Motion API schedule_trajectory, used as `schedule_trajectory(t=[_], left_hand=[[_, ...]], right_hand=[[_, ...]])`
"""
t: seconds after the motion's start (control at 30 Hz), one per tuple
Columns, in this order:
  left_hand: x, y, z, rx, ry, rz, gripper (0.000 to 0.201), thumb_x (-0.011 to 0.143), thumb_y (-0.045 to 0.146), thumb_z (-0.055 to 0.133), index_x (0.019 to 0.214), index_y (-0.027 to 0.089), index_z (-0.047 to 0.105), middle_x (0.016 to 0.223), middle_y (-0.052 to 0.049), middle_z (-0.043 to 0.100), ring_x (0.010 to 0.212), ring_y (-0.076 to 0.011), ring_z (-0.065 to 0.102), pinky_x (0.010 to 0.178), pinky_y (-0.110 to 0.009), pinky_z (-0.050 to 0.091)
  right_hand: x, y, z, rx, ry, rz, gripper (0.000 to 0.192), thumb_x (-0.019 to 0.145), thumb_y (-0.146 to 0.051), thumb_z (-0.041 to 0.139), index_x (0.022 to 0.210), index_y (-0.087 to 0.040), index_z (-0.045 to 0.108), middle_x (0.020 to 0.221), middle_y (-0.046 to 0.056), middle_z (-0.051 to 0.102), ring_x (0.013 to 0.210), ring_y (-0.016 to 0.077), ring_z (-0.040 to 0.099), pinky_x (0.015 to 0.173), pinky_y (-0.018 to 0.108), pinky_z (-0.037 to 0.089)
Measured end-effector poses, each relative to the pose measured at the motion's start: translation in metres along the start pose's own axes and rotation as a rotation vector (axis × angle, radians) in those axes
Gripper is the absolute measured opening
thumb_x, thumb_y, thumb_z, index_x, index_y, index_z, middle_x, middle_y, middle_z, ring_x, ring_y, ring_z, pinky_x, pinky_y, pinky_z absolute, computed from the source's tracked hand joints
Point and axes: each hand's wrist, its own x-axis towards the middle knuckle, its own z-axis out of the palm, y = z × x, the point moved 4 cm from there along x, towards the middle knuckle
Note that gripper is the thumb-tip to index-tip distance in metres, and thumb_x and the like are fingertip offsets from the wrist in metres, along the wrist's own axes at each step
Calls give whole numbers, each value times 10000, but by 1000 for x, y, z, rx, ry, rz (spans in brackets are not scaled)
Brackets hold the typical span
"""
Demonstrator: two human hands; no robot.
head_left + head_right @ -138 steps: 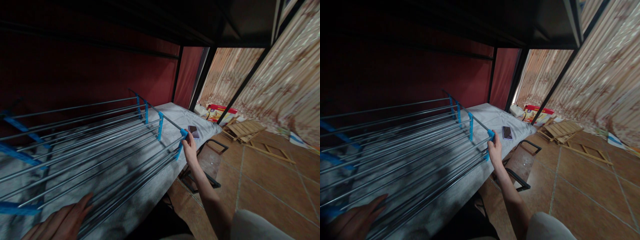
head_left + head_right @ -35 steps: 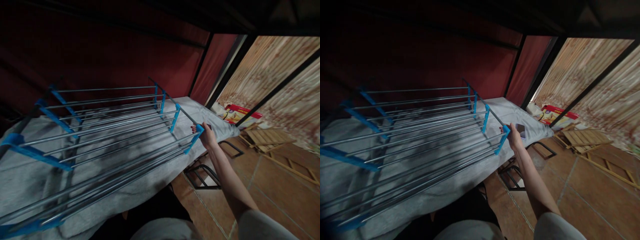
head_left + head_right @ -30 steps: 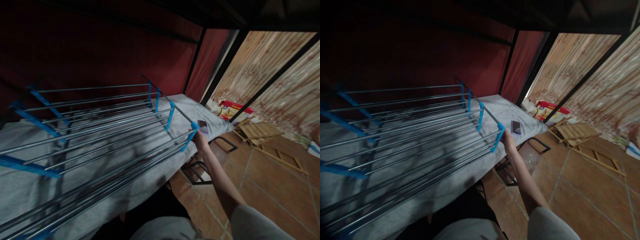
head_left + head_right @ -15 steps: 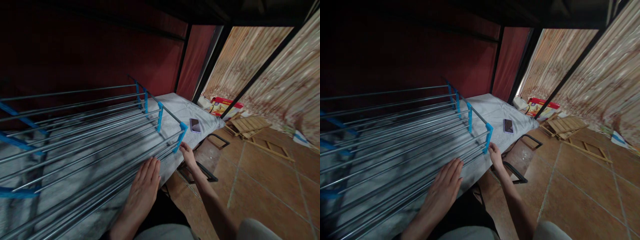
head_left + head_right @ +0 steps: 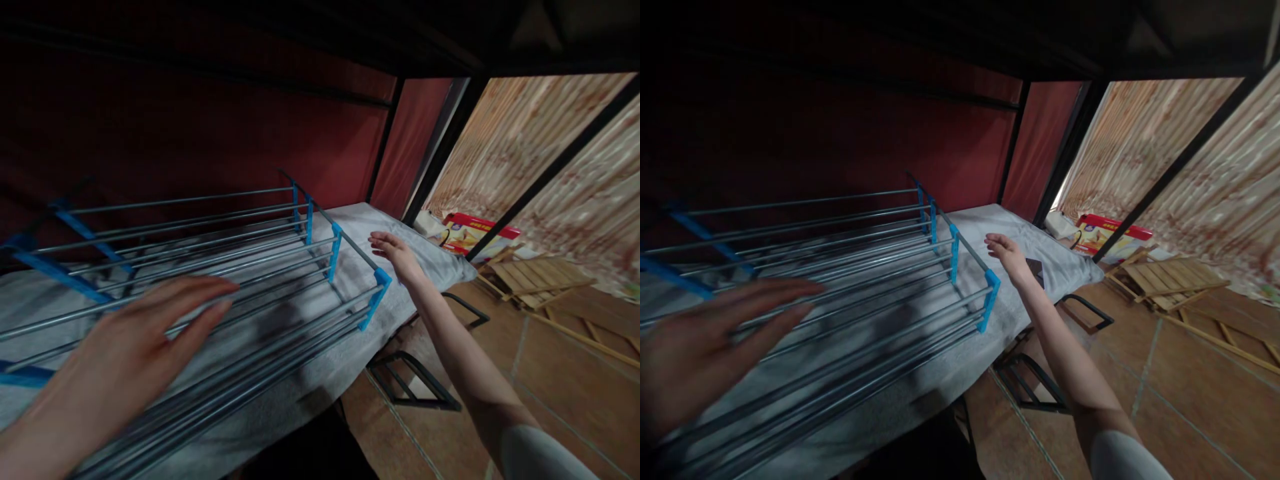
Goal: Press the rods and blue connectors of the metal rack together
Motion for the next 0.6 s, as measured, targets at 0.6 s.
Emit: schedule_trajectory(t=[0.6], left_hand=[[165, 1, 206, 9, -372, 76, 376, 984, 359, 424, 1303, 213, 558, 1192, -93, 685, 1088, -234, 644, 884, -320, 486]], right_hand=[[81, 10, 97, -154, -213, 324, 309, 983, -357, 438, 979, -148, 665, 843, 59, 703, 753, 152, 638, 789, 268, 544]])
